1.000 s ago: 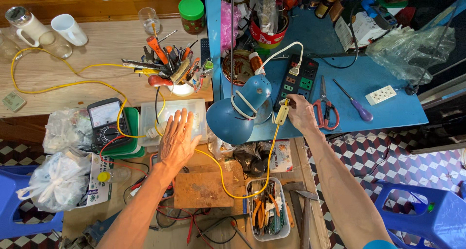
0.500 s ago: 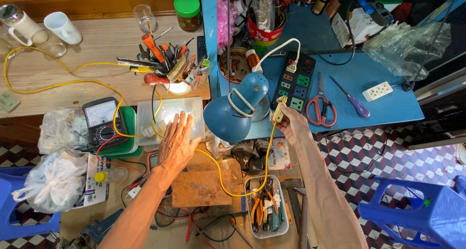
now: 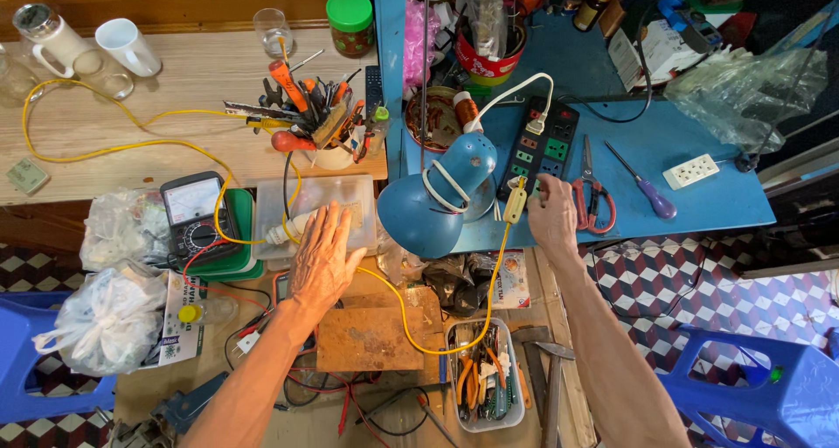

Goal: The person repairs a yellow extension cord by opening its plug housing, reattaching the wires to the terminals, and tightening them with a screwdriver. They reassemble the plug, test it with a multimeter, and plug it into a power strip on the desk.

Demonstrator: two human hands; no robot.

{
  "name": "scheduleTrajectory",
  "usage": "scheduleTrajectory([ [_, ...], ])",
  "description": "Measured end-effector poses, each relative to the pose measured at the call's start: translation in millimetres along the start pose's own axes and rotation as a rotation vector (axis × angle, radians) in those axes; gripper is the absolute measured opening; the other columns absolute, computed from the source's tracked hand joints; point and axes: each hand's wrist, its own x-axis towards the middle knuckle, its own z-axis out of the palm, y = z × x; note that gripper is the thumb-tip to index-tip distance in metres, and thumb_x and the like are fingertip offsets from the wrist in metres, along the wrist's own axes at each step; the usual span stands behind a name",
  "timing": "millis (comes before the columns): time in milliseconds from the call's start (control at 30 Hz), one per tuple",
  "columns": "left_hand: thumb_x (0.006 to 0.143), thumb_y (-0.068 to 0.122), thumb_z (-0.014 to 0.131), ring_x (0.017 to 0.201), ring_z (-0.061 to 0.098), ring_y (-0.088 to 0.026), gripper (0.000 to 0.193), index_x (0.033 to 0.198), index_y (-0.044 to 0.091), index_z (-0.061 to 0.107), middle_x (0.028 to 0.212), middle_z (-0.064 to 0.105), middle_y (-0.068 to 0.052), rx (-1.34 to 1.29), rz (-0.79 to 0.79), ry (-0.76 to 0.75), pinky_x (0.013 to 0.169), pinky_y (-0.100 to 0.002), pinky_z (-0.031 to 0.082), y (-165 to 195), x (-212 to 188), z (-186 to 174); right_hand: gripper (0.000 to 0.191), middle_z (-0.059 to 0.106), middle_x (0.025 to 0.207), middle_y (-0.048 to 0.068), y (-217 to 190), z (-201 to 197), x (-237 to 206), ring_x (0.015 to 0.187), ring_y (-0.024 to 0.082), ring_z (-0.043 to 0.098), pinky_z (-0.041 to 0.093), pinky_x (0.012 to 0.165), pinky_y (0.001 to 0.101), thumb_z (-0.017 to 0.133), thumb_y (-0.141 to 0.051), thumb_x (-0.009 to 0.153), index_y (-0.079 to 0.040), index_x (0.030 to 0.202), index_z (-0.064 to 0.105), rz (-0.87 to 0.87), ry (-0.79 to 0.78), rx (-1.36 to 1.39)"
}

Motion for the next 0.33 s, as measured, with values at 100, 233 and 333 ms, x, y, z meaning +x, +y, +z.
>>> scheduleTrajectory([
  [100, 0.092, 0.035, 0.068, 0.145, 0.036, -0.041, 0.071, 0.146, -0.004, 0.046, 0.158, 0.036, -0.026, 0.01, -0.025, -0.014, 0.123, -0.049, 0.027, -2, -3, 1, 0.042, 0.067, 0.117, 0.024, 4, 6, 21, 0.112, 0.038, 0.062, 0.05, 0.094, 0.0442, 0.069, -0.016, 0.085, -0.002, 0.125, 0.067, -0.279, -0.114, -0.067],
  [233, 0.092, 0.036, 0.067, 0.145, 0.035, -0.041, 0.071, 0.146, -0.004, 0.046, 0.158, 0.035, -0.027, 0.007, -0.037, -0.043, 0.122, -0.049, 0.027, -4, -9, 6, 0.03, 0.069, 0.12, 0.02, -2, 1, 45, 0.115, 0.038, 0.063, 0.05, 0.099, 0.0456, 0.066, -0.02, 0.094, -0.005, 0.12, 0.069, -0.183, -0.332, -0.209],
  [333, 0.093, 0.038, 0.067, 0.146, 0.033, -0.041, 0.07, 0.146, -0.003, 0.045, 0.159, 0.033, -0.026, 0.004, -0.066, -0.087, 0.123, -0.049, 0.025, -5, -12, 11, 0.032, 0.069, 0.125, 0.021, -16, -9, 57, 0.116, 0.04, 0.064, 0.05, 0.099, 0.0474, 0.059, -0.025, 0.103, -0.009, 0.13, 0.063, -0.059, -0.518, -0.384],
])
